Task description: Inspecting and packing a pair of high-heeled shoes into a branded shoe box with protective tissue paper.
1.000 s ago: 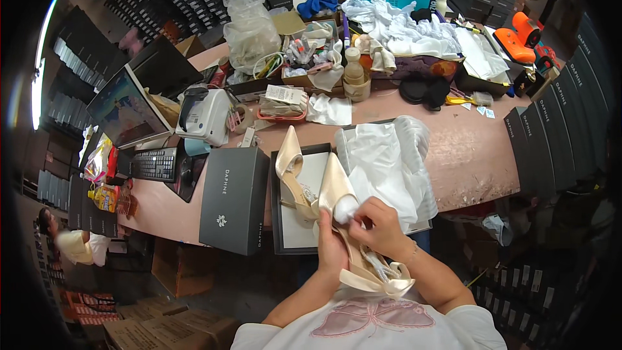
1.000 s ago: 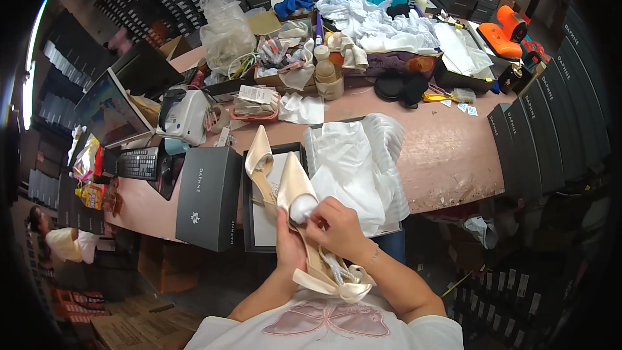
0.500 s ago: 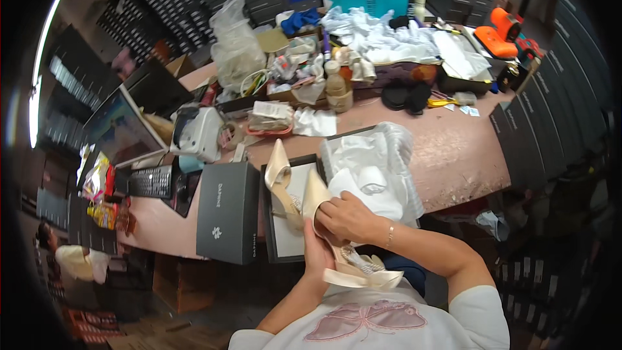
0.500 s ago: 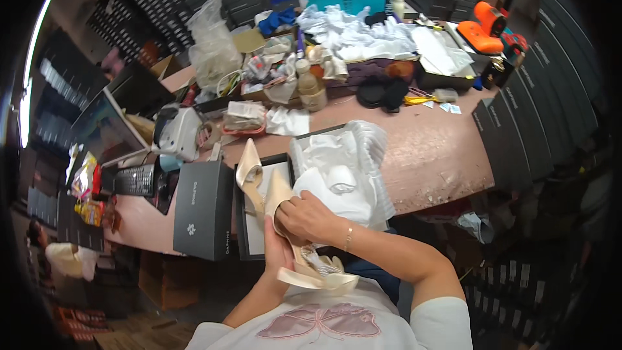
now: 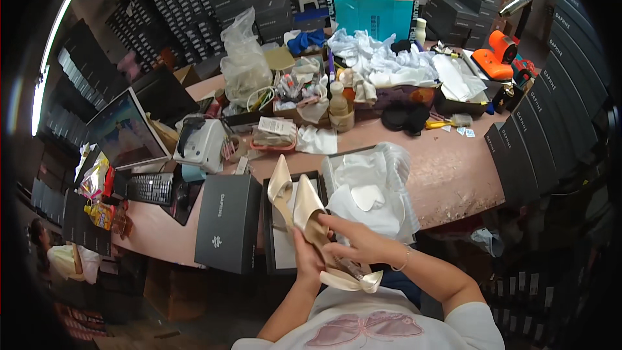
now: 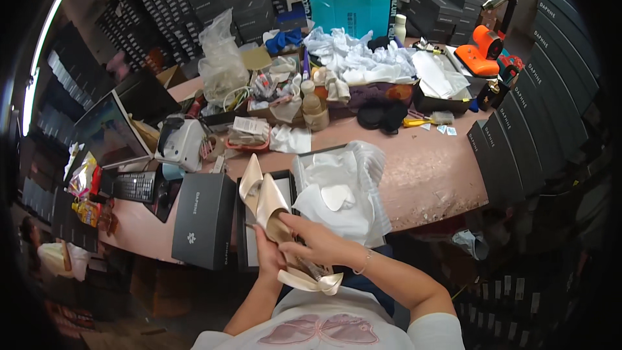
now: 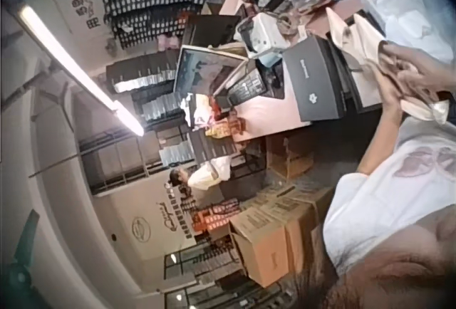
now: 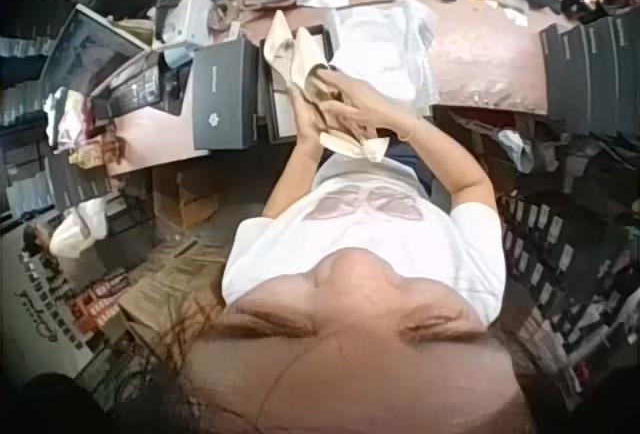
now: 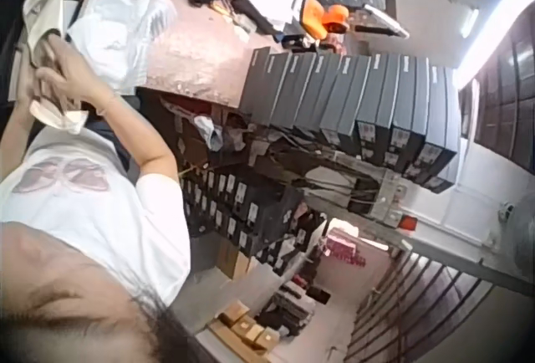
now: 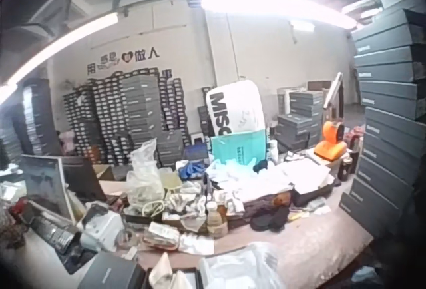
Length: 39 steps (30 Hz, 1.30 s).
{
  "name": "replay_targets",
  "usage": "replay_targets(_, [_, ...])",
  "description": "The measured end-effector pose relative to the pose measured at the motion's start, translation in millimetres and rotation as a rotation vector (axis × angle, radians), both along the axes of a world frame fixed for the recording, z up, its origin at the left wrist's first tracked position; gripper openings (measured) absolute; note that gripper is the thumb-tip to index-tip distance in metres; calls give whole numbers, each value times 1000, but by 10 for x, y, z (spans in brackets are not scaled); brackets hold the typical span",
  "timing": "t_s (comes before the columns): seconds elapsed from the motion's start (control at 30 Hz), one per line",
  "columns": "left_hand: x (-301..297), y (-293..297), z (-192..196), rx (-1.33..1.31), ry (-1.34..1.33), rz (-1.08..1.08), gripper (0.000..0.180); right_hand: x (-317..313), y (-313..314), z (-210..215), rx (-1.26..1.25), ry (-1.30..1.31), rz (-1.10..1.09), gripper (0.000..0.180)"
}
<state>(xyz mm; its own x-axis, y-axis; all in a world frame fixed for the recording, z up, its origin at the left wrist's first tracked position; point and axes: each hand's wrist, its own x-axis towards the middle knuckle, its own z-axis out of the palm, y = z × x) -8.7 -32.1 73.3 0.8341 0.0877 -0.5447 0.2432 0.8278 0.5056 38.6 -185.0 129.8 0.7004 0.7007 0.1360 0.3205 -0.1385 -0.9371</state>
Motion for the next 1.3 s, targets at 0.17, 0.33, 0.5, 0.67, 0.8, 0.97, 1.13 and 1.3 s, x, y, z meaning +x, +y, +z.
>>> replay_targets(0.17, [-257, -311, -78, 85, -136, -46, 70, 34, 577, -538, -132, -282, -179, 65])
replay_targets(0.33, [-306, 30, 82, 144, -149, -102, 65, -156, 683, -515, -19, -64, -57, 67])
replay_targets(0.5, [-50, 296, -27, 423, -247, -375, 50, -721, 544, -585, -20, -170, -86, 73])
replay_targets(0.67, [24, 288, -79, 546, -86, -339, 53, -652, 665, -750, 69, -237, -155, 73])
replay_targets(0.8, [-58, 299, 43, 565, -81, -250, 56, -547, 646, -552, 161, -99, -136, 72])
replay_targets(0.97, [-50, 255, -44, 353, -141, -305, 53, -656, 638, -627, 57, -263, -241, 81])
replay_targets(1.13, [-215, 273, -143, 422, -69, -209, 56, -587, 647, -654, 18, -47, -52, 90])
replay_targets(1.3, [-601, -68, -63, 136, -15, -136, 60, -567, 479, -503, -234, 28, -119, 72])
